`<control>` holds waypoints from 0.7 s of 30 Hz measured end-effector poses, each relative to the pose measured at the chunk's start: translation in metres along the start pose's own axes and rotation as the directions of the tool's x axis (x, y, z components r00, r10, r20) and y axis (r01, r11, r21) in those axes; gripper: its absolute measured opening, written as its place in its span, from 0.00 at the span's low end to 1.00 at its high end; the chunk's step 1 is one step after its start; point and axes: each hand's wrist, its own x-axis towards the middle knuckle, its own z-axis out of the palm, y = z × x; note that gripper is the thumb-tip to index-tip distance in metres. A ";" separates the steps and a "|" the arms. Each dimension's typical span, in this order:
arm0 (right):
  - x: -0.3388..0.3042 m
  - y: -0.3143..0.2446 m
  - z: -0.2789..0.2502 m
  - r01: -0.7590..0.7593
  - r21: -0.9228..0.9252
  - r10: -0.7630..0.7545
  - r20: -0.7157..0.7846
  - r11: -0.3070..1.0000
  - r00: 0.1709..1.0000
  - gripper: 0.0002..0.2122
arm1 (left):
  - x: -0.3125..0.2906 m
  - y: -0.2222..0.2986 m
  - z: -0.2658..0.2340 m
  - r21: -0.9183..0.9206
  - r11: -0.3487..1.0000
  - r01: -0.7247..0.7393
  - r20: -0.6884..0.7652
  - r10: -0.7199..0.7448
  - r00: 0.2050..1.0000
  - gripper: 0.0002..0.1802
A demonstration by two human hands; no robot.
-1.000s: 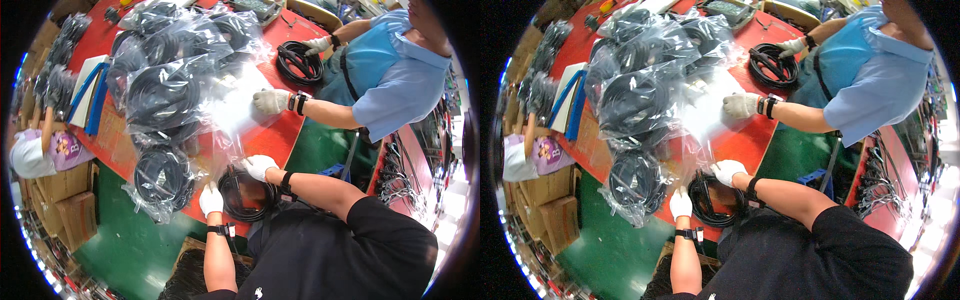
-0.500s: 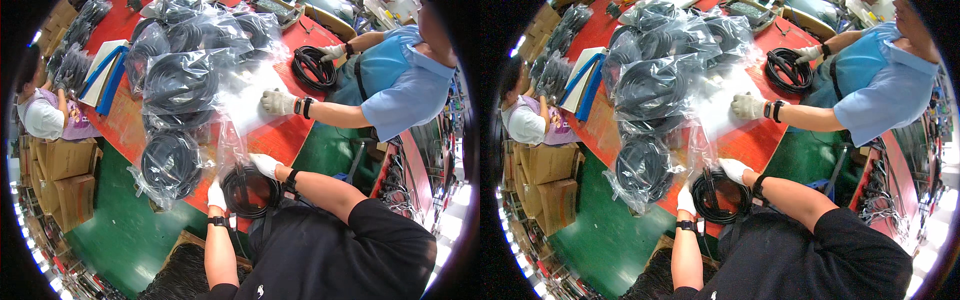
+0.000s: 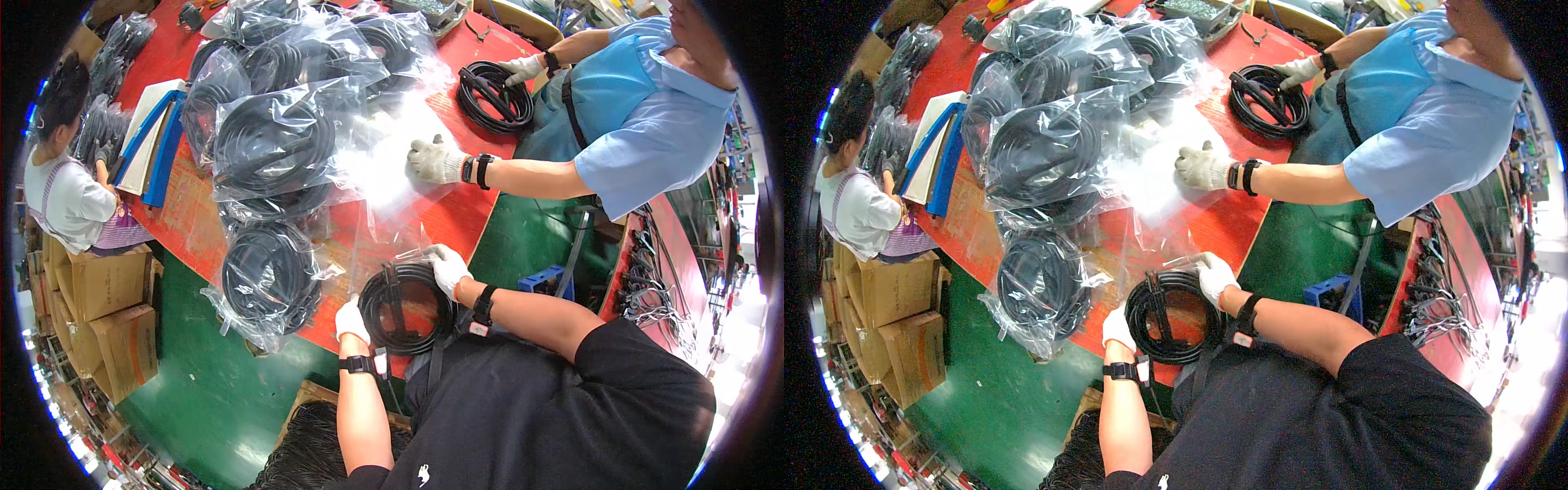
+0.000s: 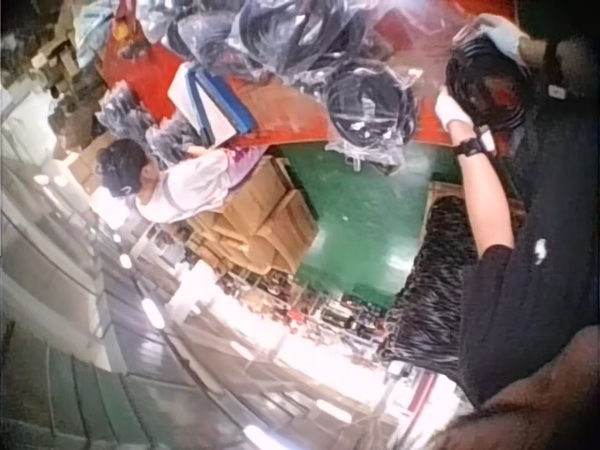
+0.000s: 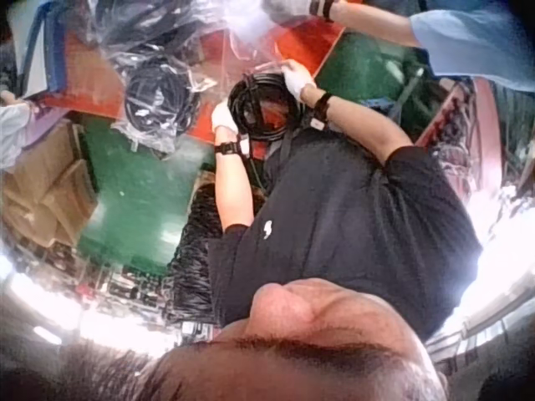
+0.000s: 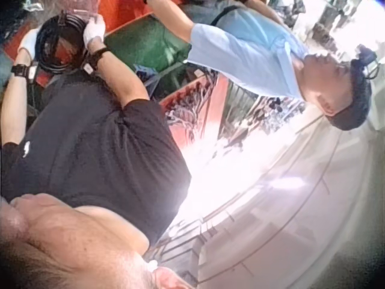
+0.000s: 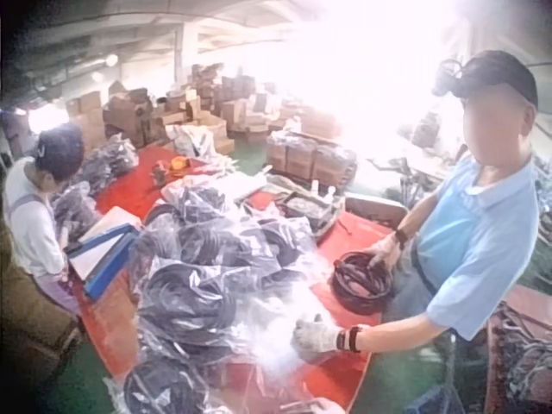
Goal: Coiling long black cables and placing them into individual plastic bags on a workbench.
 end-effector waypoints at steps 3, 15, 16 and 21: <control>-0.006 0.000 0.007 0.020 0.023 -0.018 -0.088 1.000 0.996 0.12 | -0.004 0.009 0.010 -0.276 0.961 0.014 -0.100 -0.043 0.994 0.19; -0.016 -0.038 0.021 -0.077 -0.347 0.010 -0.193 0.935 0.981 0.25 | 0.006 0.095 -0.041 -0.269 0.936 0.225 -0.395 -0.321 0.861 0.37; -0.016 -0.039 0.022 -0.076 -0.347 0.009 -0.191 0.935 0.982 0.25 | 0.008 0.101 -0.050 -0.174 0.935 0.309 -0.275 -0.347 0.897 0.41; -0.019 -0.048 0.022 -0.126 -0.401 0.051 -0.193 0.907 0.980 0.25 | 0.024 0.125 -0.076 0.170 0.941 0.291 0.070 -0.307 0.949 0.58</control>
